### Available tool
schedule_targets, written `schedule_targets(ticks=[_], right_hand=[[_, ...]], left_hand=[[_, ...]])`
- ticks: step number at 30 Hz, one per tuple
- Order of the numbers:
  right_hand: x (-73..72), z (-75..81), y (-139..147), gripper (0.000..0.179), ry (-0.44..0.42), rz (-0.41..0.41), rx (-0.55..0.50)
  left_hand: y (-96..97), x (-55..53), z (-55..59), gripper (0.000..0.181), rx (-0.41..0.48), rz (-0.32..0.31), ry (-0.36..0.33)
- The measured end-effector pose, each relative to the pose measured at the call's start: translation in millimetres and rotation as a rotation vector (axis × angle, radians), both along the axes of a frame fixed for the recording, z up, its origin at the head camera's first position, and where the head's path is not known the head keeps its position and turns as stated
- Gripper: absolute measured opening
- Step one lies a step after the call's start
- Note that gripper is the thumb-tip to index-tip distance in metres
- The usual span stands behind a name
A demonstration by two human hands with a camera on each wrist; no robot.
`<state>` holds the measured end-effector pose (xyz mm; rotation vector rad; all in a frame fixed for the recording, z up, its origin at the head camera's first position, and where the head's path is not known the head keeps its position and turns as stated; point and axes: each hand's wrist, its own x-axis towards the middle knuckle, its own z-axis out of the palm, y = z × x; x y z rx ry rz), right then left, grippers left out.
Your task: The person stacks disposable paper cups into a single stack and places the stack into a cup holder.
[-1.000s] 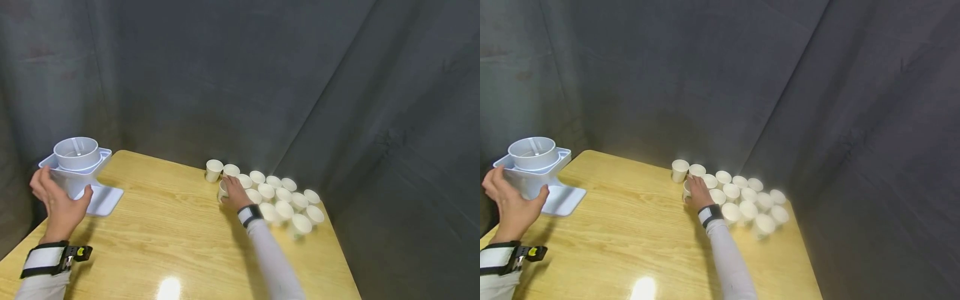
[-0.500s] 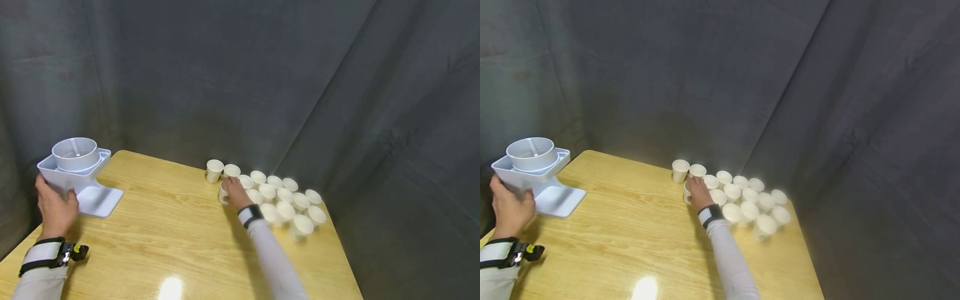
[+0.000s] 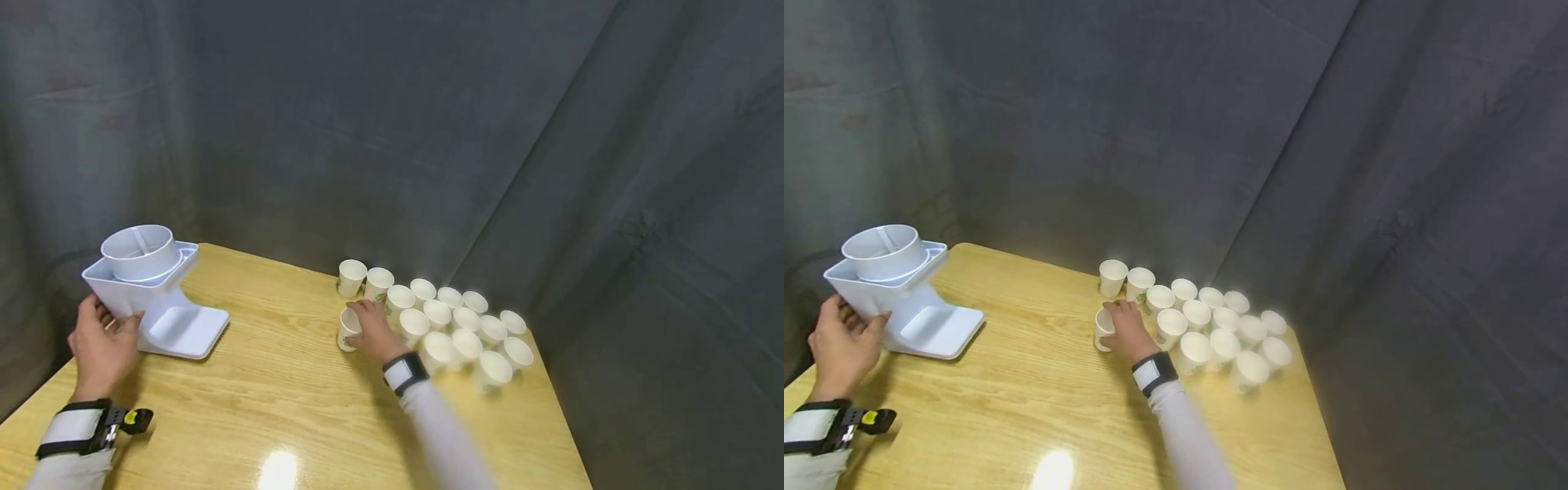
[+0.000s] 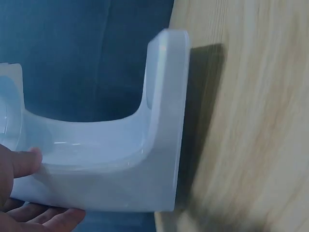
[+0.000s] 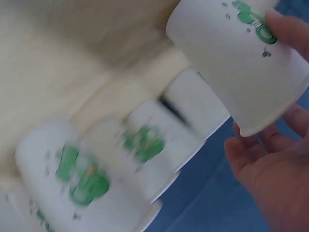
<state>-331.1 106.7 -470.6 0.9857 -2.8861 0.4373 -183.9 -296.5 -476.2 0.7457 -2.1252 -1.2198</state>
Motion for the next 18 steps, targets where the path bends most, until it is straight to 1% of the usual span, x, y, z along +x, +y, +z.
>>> schedule_targets(ticks=[3, 6, 9, 10, 13, 18], right_hand=[[16.3, -0.9, -10.5, 0.075, -0.048, 0.040, -0.066], [30.7, -0.5, -19.3, 0.076, -0.080, 0.083, -0.122], [42.7, 1.3, -26.1, 0.078, -0.104, 0.114, -0.165], [46.3, 1.7, -27.9, 0.079, -0.113, 0.121, -0.175], [57.1, 1.9, -32.7, 0.080, -0.133, 0.127, -0.194], [74.0, -0.5, -38.6, 0.082, -0.160, 0.121, -0.198]], left_hand=[[11.9, 7.3, 4.2, 0.064, -0.035, -0.031, 0.045], [23.7, 14.5, 5.8, 0.064, -0.090, -0.091, 0.085], [36.0, 20.9, 5.5, 0.065, -0.124, -0.160, 0.124], [40.0, 22.8, 5.2, 0.066, -0.140, -0.176, 0.127], [50.9, 28.0, 4.1, 0.067, -0.170, -0.195, 0.129], [64.1, 37.3, 4.1, 0.067, -0.194, -0.204, 0.073]])
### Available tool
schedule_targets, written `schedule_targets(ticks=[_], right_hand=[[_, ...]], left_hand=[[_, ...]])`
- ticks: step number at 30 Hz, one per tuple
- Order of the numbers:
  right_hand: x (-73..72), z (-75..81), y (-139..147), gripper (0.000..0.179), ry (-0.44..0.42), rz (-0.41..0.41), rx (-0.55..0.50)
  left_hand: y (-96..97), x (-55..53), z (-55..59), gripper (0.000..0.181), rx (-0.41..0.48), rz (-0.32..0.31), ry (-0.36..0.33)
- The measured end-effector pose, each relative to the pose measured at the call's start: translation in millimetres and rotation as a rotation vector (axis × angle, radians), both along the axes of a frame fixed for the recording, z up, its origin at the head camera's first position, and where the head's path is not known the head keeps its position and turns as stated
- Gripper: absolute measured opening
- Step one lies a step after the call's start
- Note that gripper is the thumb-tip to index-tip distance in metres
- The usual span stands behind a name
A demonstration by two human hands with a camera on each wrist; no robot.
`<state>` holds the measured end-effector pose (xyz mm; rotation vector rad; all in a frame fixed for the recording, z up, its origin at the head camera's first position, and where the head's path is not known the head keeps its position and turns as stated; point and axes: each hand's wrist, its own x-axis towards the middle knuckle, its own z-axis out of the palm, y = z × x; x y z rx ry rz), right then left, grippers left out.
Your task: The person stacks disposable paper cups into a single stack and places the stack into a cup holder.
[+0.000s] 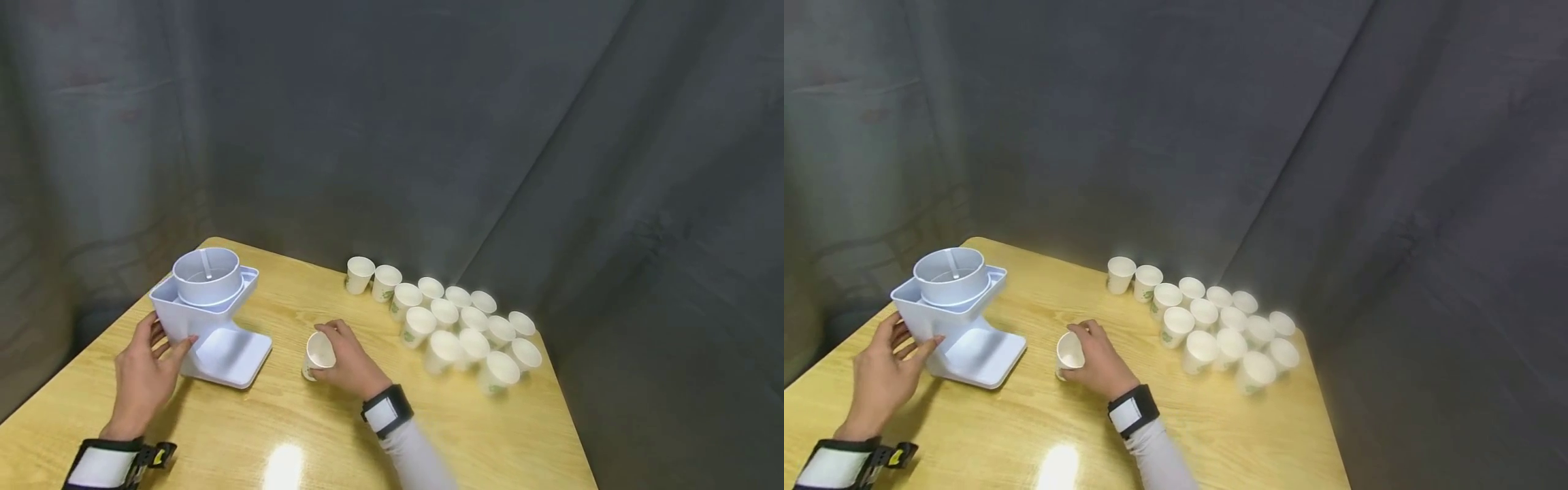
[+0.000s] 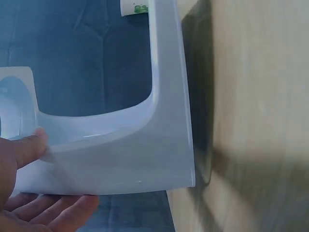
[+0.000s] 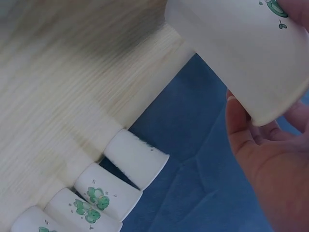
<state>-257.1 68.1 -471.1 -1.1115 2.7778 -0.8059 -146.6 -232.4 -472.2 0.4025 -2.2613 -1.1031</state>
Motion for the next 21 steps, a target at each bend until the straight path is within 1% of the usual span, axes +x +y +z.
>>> schedule_targets(ticks=[1, 4, 10, 15, 16, 18, 20, 21], right_hand=[[2.1, 1.0, -3.7, 0.082, -0.004, -0.007, 0.005], [7.8, 0.1, -5.4, 0.084, -0.011, -0.008, 0.007], [13.1, -4.3, -8.5, 0.081, -0.065, -0.002, 0.031], [14.8, -8.8, -9.6, 0.078, -0.078, -0.007, 0.029], [15.0, -9.3, -9.4, 0.079, -0.079, -0.009, 0.027], [15.0, -10.9, -6.8, 0.080, -0.070, -0.010, 0.024], [15.1, -11.9, -4.3, 0.082, -0.057, -0.009, 0.018], [15.2, -12.6, -3.3, 0.083, -0.049, -0.009, 0.017]], left_hand=[[-1.2, -0.7, 0.2, 0.068, 0.005, -0.005, -0.009], [6.2, 2.3, -0.6, 0.069, 0.004, 0.016, -0.016], [19.6, 4.9, -7.0, 0.073, 0.025, 0.037, 0.026], [24.4, 5.0, -12.5, 0.075, 0.049, 0.043, 0.029], [24.4, 5.0, -13.0, 0.076, 0.052, 0.039, 0.028], [25.6, 4.4, -13.9, 0.081, 0.062, 0.009, 0.036], [26.2, 4.5, -15.0, 0.089, 0.087, -0.021, 0.056], [26.6, 4.7, -15.3, 0.093, 0.102, -0.028, 0.078]])
